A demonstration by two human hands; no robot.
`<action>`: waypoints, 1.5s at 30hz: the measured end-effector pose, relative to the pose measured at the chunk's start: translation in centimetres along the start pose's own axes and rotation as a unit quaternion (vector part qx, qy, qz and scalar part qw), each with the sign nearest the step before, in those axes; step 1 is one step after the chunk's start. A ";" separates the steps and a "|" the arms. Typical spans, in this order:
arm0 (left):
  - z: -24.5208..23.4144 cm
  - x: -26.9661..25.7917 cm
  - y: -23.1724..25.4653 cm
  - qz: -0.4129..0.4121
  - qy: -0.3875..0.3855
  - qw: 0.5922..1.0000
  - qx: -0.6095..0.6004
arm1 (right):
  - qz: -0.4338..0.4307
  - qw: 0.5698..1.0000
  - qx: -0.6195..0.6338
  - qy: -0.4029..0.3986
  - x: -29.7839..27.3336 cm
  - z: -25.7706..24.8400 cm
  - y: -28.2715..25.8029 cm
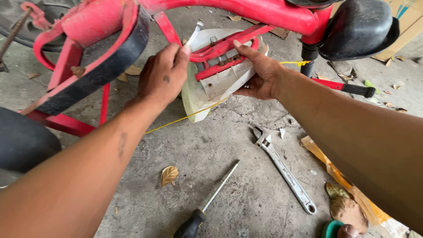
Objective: The person uses a wrench to loosen and remove a bolt from the rear axle of a red tricycle, then removes the wheel and detaches the white plastic hub cover. They reattach the hub cover to the wheel and place it back on the axle.
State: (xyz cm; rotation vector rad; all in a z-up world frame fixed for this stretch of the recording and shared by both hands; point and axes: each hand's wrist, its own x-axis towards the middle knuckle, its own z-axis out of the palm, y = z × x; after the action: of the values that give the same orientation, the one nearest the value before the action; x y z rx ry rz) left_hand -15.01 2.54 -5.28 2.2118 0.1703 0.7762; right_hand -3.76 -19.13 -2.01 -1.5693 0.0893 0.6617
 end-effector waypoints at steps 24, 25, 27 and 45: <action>0.6 -3.2 3.4 0.116 -0.056 0.991 0.044 | -0.013 0.998 0.006 0.056 0.8 0.7 0.5; 0.6 -3.1 3.8 0.097 -0.074 0.991 0.054 | -0.012 0.999 0.001 0.053 0.7 0.8 0.3; 0.7 -3.0 4.6 0.059 -0.110 0.989 0.075 | -0.008 0.999 -0.006 0.045 0.5 0.9 0.1; 2.7 -2.5 6.6 -0.193 -0.150 0.963 -0.110 | 0.009 0.999 0.005 0.053 0.6 1.2 -0.1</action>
State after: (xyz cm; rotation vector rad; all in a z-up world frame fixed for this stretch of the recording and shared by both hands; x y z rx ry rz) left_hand -16.30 -4.62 -3.16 1.9705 0.3349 0.2290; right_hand -3.64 -17.83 -2.14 -1.5962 0.1859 0.5900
